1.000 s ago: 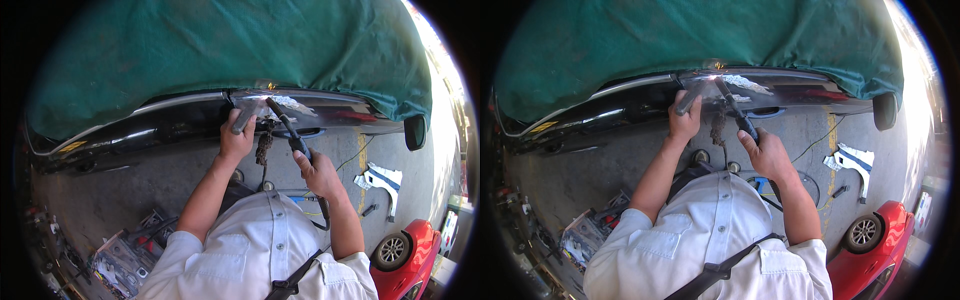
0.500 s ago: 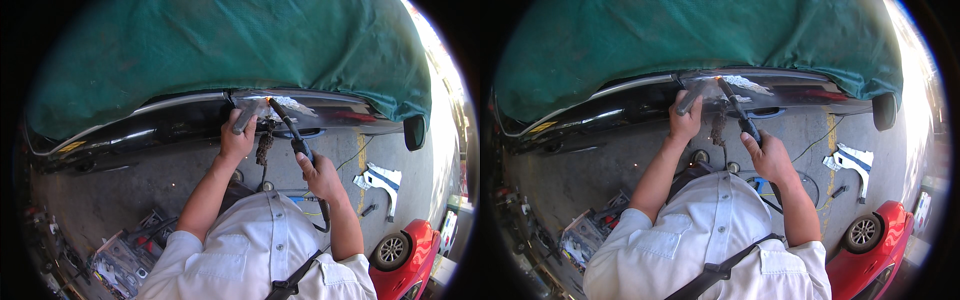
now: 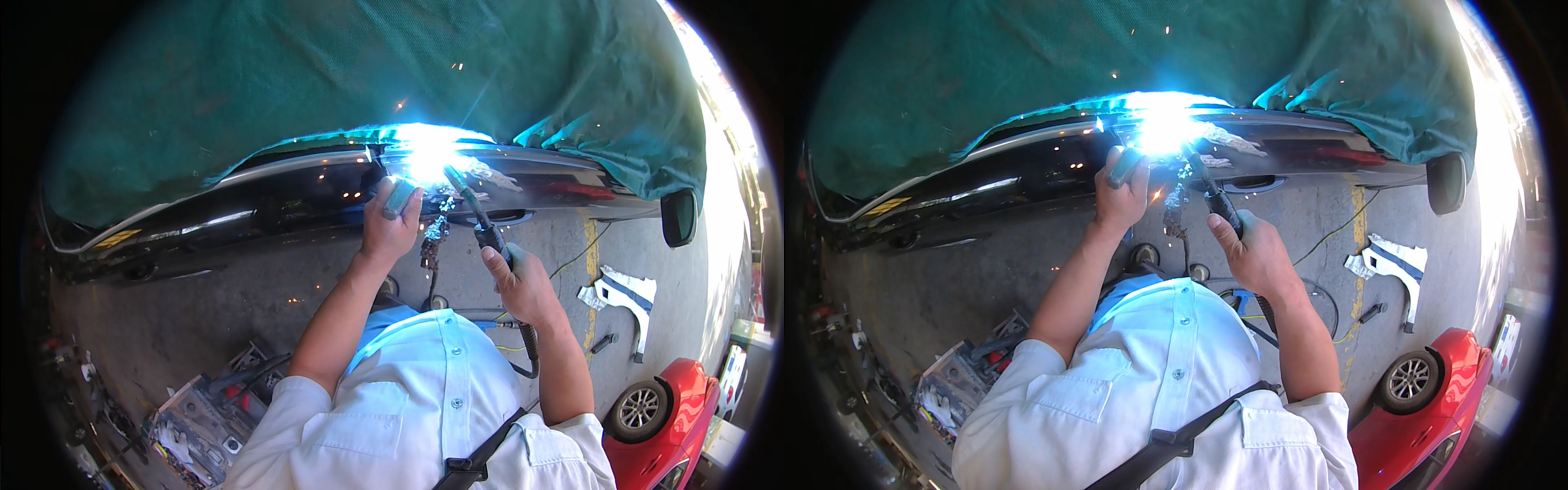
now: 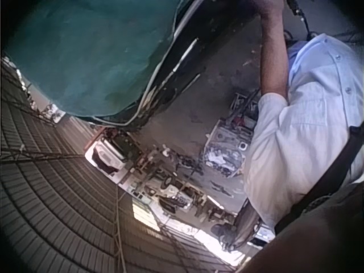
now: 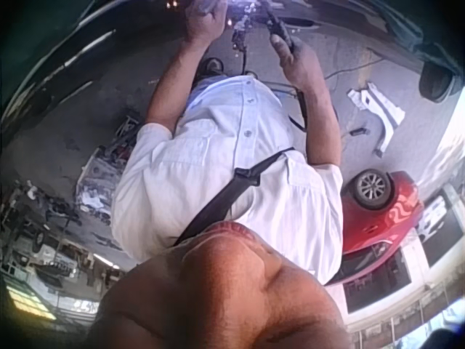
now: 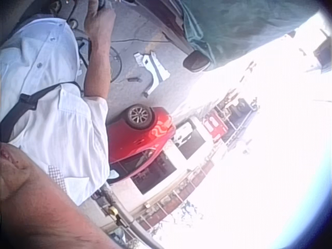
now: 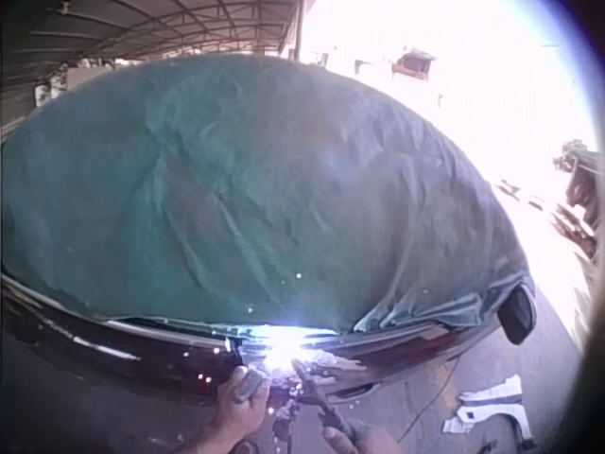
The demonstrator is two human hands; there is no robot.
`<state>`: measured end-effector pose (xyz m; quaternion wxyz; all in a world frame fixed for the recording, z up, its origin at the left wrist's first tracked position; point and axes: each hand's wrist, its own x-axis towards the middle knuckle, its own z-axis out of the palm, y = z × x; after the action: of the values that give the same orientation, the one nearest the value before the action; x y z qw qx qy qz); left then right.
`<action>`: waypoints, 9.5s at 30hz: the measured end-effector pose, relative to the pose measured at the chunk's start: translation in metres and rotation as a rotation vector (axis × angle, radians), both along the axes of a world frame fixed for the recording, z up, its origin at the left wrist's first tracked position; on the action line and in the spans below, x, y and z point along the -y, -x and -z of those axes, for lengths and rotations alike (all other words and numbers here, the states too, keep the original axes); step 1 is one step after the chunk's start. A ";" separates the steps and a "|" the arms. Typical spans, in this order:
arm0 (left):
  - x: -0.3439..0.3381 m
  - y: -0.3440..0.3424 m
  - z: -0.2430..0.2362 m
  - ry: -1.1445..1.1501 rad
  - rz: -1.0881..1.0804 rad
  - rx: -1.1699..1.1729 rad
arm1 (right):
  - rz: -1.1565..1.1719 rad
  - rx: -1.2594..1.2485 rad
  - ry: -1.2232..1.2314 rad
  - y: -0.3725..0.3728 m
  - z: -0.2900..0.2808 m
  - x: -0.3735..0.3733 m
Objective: The person welds a damaged area on a black car bumper using a welding torch and a metal rod, then hammers the welded section to smooth it. The person briefly walks away to retrieve a tool before returning to continue hammering the repair area.
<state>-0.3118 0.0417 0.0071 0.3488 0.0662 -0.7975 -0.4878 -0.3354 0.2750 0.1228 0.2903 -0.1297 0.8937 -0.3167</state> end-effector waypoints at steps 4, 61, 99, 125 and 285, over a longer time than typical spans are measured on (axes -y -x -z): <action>0.000 -0.003 -0.003 -0.007 -0.001 -0.016 | 0.031 0.012 0.001 -0.002 -0.001 0.000; 0.008 -0.015 -0.002 -0.041 -0.120 0.025 | -0.093 0.004 0.005 0.004 -0.007 0.013; 0.009 -0.015 -0.002 -0.031 -0.100 0.054 | -0.048 0.019 0.000 0.001 -0.009 0.013; 0.009 -0.013 -0.004 -0.013 -0.100 0.010 | -0.039 0.017 0.022 -0.002 -0.008 0.008; 0.021 -0.026 0.000 -0.045 -0.132 0.055 | -0.048 0.032 -0.004 -0.013 -0.012 0.014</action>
<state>-0.2862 0.0209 0.0069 0.3566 0.1399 -0.7894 -0.4796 -0.3220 0.2610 0.1347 0.3122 -0.1455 0.8861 -0.3100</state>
